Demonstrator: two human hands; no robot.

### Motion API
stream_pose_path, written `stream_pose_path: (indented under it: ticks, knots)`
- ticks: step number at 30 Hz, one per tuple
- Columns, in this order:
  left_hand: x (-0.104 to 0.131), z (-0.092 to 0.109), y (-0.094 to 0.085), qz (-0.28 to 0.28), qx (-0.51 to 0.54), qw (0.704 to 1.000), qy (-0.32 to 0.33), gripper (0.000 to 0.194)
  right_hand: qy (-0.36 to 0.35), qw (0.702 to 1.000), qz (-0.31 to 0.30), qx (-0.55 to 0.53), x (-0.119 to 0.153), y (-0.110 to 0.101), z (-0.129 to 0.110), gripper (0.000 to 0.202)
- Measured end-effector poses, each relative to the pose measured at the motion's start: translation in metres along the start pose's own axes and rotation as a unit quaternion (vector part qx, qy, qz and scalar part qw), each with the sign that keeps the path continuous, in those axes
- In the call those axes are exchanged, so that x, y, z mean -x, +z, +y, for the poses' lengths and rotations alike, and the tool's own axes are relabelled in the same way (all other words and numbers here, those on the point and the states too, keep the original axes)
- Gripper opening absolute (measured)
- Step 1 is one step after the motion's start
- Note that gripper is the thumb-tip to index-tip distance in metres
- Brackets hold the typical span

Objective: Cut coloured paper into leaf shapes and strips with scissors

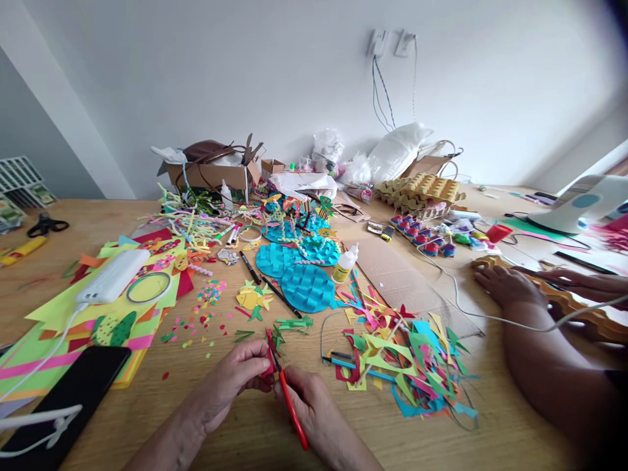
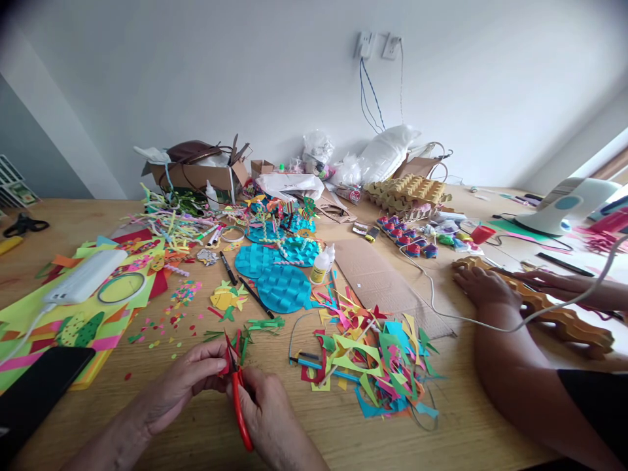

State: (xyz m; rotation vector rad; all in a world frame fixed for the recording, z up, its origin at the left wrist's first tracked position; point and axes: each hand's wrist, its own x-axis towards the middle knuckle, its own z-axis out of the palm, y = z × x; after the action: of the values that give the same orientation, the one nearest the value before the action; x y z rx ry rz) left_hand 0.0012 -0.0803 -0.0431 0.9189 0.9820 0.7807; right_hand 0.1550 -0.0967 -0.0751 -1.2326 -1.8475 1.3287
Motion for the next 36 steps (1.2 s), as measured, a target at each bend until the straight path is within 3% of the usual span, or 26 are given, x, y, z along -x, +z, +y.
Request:
stream_pose_path:
  ticks: [21, 28, 31, 36]
  knots:
    - [0.004, -0.005, 0.000, -0.003, -0.022, 1.000, 0.019, 0.013, 0.007, 0.999, -0.003, -0.043, 0.003, 0.001, 0.000, 0.032]
    - [0.002, -0.009, -0.006, 0.072, 0.013, 0.996, 0.046, 0.015, 0.065, 0.983, -0.052, -0.166, 0.003, 0.004, 0.005, 0.032]
    - [0.000, -0.005, -0.008, 0.100, -0.025, 0.993, 0.063, 0.016, 0.088, 0.970, -0.076, -0.212, 0.003, 0.004, 0.004, 0.034]
    - [-0.005, -0.001, -0.009, 0.101, -0.092, 0.987, 0.082, 0.018, 0.079, 0.964, -0.094, -0.238, 0.006, 0.004, 0.004, 0.034]
